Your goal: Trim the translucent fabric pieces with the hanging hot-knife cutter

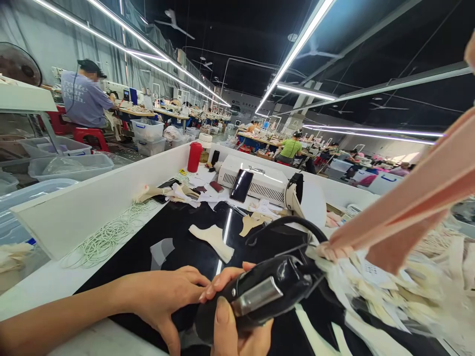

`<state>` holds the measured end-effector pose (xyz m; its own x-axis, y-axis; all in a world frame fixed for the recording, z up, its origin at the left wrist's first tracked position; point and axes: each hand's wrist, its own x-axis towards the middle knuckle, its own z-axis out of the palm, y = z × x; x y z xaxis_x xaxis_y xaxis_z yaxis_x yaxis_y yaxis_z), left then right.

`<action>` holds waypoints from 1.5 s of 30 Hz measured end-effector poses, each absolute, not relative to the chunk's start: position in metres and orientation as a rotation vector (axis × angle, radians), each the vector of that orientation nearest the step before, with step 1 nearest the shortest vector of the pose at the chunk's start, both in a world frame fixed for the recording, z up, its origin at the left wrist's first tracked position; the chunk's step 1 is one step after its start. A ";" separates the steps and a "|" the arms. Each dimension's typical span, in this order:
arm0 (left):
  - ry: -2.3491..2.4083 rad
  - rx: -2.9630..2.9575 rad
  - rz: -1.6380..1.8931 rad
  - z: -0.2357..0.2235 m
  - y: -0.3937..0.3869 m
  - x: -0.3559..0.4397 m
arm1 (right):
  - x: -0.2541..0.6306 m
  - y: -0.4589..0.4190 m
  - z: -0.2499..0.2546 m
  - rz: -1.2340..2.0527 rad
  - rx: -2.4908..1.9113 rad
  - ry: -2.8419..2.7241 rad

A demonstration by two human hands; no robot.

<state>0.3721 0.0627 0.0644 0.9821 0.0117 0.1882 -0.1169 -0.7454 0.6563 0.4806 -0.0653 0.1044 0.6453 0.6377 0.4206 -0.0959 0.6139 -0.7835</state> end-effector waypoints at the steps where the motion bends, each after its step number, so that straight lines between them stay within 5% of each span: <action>1: -0.087 2.394 0.241 0.065 0.063 0.372 | 0.482 -0.065 0.105 0.474 -0.804 -0.765; 15: -0.039 2.701 0.387 0.083 0.066 0.359 | 0.550 -0.081 0.116 0.312 -0.881 -0.715; 23: 0.239 2.953 0.811 0.069 0.068 0.364 | 0.549 -0.079 0.116 0.266 -0.880 -0.738; 45: 0.549 2.551 0.079 0.072 -0.004 0.401 | 0.543 -0.068 0.102 0.249 -0.931 -0.768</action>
<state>0.4014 -0.0043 0.0723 0.9159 0.3980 -0.0512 0.3673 -0.7800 0.5067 0.5433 -0.0680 0.1020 0.7131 0.5052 0.4861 0.1241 0.5914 -0.7968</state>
